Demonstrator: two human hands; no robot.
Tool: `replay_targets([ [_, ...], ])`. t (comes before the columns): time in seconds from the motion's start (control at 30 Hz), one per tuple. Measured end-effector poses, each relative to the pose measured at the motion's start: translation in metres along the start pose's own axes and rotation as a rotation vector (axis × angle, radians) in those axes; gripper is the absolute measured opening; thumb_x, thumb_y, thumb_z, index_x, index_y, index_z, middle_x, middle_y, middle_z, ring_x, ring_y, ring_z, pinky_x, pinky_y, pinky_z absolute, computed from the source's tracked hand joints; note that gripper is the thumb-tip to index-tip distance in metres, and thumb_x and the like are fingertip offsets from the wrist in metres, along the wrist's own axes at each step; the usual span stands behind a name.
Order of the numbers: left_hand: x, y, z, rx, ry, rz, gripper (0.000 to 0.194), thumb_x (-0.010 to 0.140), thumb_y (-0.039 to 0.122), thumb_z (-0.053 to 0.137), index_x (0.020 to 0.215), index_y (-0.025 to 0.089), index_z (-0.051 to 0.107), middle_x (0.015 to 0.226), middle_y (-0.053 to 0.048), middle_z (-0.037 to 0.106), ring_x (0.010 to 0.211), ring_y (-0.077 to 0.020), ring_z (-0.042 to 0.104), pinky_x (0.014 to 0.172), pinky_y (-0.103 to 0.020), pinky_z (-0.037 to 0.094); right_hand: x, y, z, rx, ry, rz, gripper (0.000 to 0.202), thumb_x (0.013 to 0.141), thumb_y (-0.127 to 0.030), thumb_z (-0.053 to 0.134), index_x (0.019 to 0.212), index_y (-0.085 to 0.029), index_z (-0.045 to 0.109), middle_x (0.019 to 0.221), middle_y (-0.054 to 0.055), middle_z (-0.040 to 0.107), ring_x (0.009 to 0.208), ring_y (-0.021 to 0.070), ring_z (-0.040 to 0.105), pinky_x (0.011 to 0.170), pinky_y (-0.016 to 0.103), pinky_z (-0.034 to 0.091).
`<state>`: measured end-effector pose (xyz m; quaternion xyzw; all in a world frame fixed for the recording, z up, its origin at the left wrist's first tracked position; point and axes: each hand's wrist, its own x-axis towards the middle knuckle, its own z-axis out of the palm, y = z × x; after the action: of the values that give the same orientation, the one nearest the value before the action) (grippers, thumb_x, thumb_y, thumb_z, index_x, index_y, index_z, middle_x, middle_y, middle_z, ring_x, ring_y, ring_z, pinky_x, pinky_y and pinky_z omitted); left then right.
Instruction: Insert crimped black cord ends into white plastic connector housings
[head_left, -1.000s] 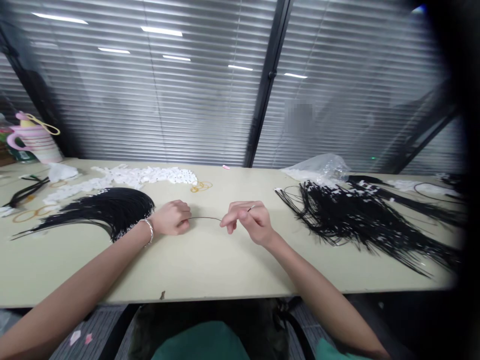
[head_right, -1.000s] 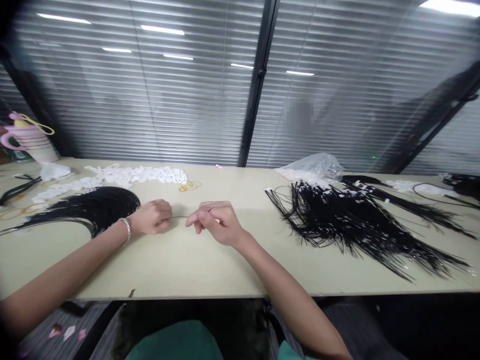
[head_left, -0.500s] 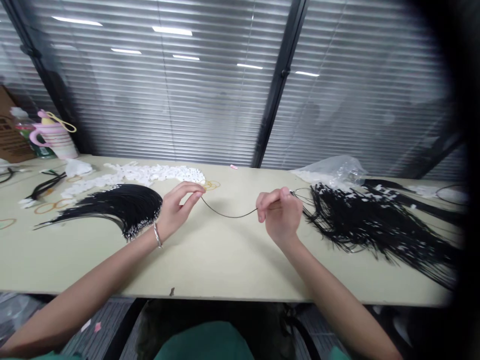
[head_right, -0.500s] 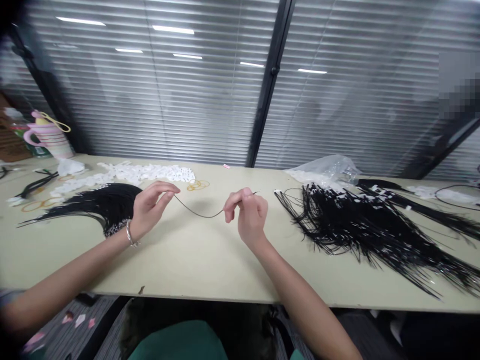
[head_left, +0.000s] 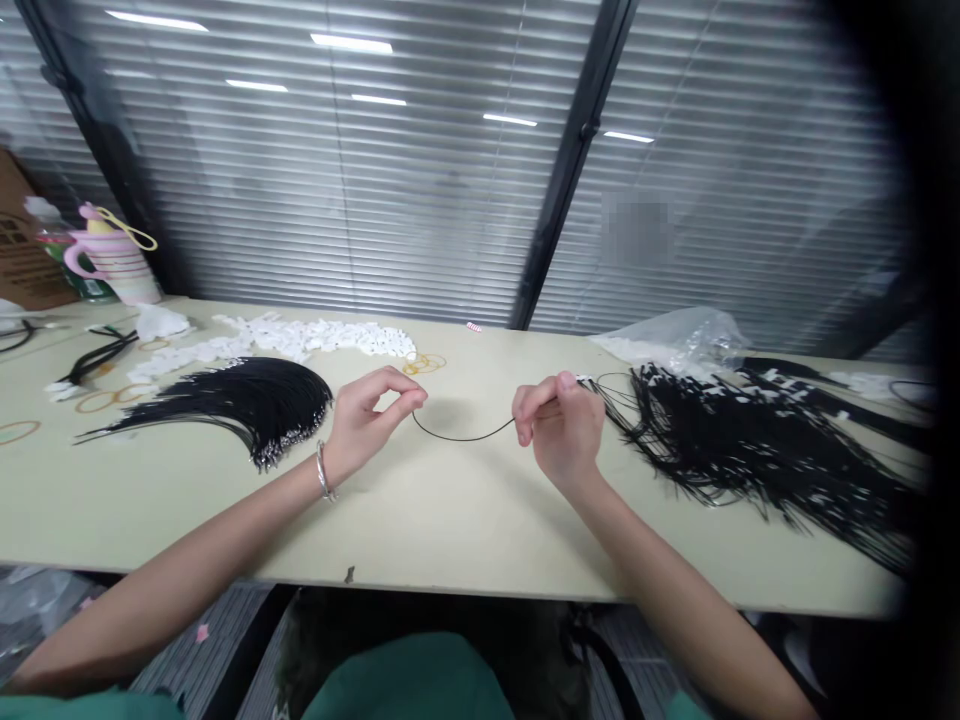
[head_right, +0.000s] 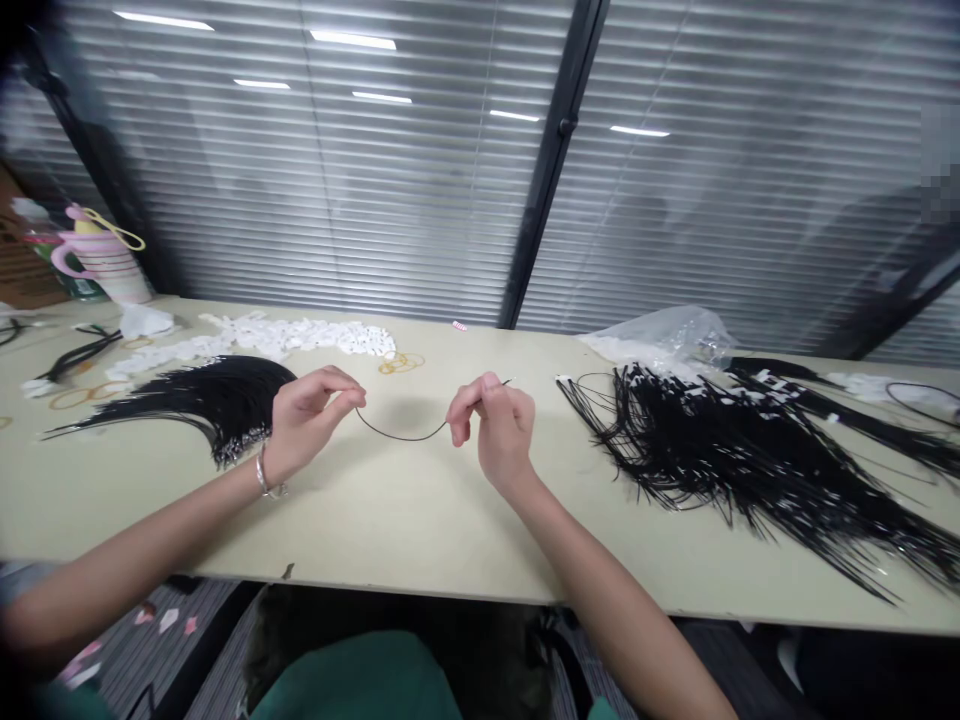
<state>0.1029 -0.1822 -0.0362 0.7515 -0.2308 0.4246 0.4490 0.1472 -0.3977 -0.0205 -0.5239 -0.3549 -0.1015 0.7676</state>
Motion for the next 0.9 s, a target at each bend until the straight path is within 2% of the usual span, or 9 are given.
replay_targets([
  [0.53,-0.0008,-0.0019,0.0012,-0.037,0.037,-0.051,0.008,0.076,0.020,0.068,0.073,0.016,0.062,0.069,-0.002,0.063,0.064,-0.0102,0.058,0.060,-0.024,0.047,-0.0001,0.0051,-0.0005,0.004,-0.061,0.012,0.047,0.090,-0.038,0.040,0.056,-0.015,0.063,0.040,0.002,0.050,0.040,0.0105,0.046,0.043,0.024,0.034],
  [0.9,-0.0009,-0.0008,0.0016,0.012,0.014,-0.051,0.012,0.073,0.017,0.070,0.070,0.015,0.059,0.066,0.000,0.061,0.060,-0.0085,0.055,0.058,-0.021,0.044,0.0008,0.0092,0.0026,0.046,-0.205,0.078,0.034,0.090,-0.035,0.040,0.078,-0.016,0.066,0.070,0.005,0.058,0.066,0.0142,0.056,0.064,0.029,0.042],
])
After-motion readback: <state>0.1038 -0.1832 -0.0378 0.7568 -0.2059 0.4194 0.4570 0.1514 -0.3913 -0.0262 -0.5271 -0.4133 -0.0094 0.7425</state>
